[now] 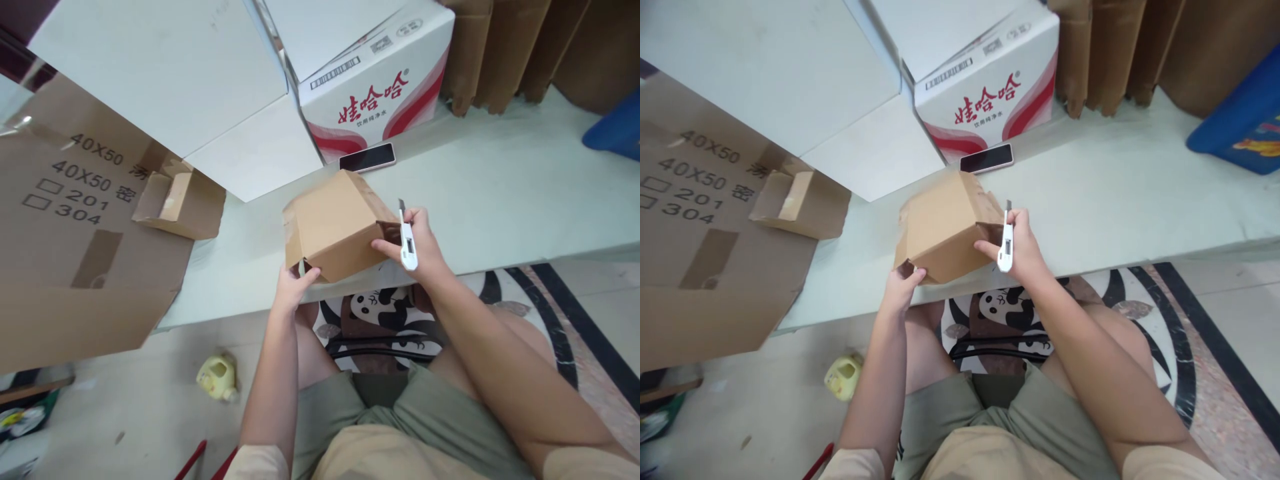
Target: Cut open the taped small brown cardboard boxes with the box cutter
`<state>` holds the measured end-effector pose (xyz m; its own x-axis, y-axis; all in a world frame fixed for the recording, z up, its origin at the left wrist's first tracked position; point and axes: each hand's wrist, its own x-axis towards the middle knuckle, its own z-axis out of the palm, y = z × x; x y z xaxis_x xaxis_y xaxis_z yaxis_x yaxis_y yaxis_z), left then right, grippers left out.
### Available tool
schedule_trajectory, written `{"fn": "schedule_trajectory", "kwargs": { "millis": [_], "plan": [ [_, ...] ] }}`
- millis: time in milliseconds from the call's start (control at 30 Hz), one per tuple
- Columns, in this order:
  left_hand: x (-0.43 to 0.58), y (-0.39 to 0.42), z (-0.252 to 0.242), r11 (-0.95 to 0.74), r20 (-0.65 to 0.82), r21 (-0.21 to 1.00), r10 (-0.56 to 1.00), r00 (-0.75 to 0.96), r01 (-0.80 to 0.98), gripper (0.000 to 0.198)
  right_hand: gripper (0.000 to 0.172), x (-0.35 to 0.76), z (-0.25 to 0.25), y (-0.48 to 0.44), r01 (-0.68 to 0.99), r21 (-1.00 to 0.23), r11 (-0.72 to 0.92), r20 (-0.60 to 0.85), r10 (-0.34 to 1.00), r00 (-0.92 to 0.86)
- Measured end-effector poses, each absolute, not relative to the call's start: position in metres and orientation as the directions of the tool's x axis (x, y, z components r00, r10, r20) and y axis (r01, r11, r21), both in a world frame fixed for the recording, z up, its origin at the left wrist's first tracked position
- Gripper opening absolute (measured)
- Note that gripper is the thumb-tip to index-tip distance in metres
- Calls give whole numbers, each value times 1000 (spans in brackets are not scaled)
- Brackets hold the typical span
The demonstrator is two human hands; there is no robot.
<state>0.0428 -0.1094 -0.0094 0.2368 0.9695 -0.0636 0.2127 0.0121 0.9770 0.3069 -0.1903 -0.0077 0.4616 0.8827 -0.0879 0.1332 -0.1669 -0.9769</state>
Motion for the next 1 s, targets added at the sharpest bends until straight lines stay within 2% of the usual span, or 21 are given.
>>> {"fn": "schedule_trajectory", "kwargs": {
  "millis": [100,167,267,333,467,567,667,767,900,1000],
  "plan": [
    [43,-109,-5,-23,-25,949,989,146,316,61,70,304,-11,-190,207,-959,-192,-42,822,568],
    [43,-110,-4,21,-47,940,996,71,340,55,64,304,-12,-190,183,-975,-128,7,802,597],
    [43,-113,-5,32,-31,971,999,-7,239,55,50,306,-9,-191,86,-996,26,73,789,610],
    [43,-115,-6,29,-27,994,999,-20,108,60,44,309,-9,-191,78,-997,9,56,777,626],
    [42,-124,-5,98,-98,994,995,12,-56,63,43,313,-14,-190,112,-987,-120,-19,762,647],
    [37,-132,-5,117,-113,992,989,94,-39,68,44,312,-21,-186,84,-985,-154,-74,799,596],
    [30,-139,-7,96,-93,995,988,123,-13,63,48,309,-24,-182,-24,-986,-168,-151,806,573],
    [22,-143,-8,32,-31,999,996,78,-17,58,52,304,-24,-180,-143,-984,-107,-172,786,594],
    [13,-149,-2,11,-16,998,996,91,61,56,52,300,-22,-182,-165,-986,32,-78,781,620],
    [11,-149,7,-26,18,996,995,98,83,66,50,298,-19,-183,-187,-975,121,-18,793,609]
  ]
}}
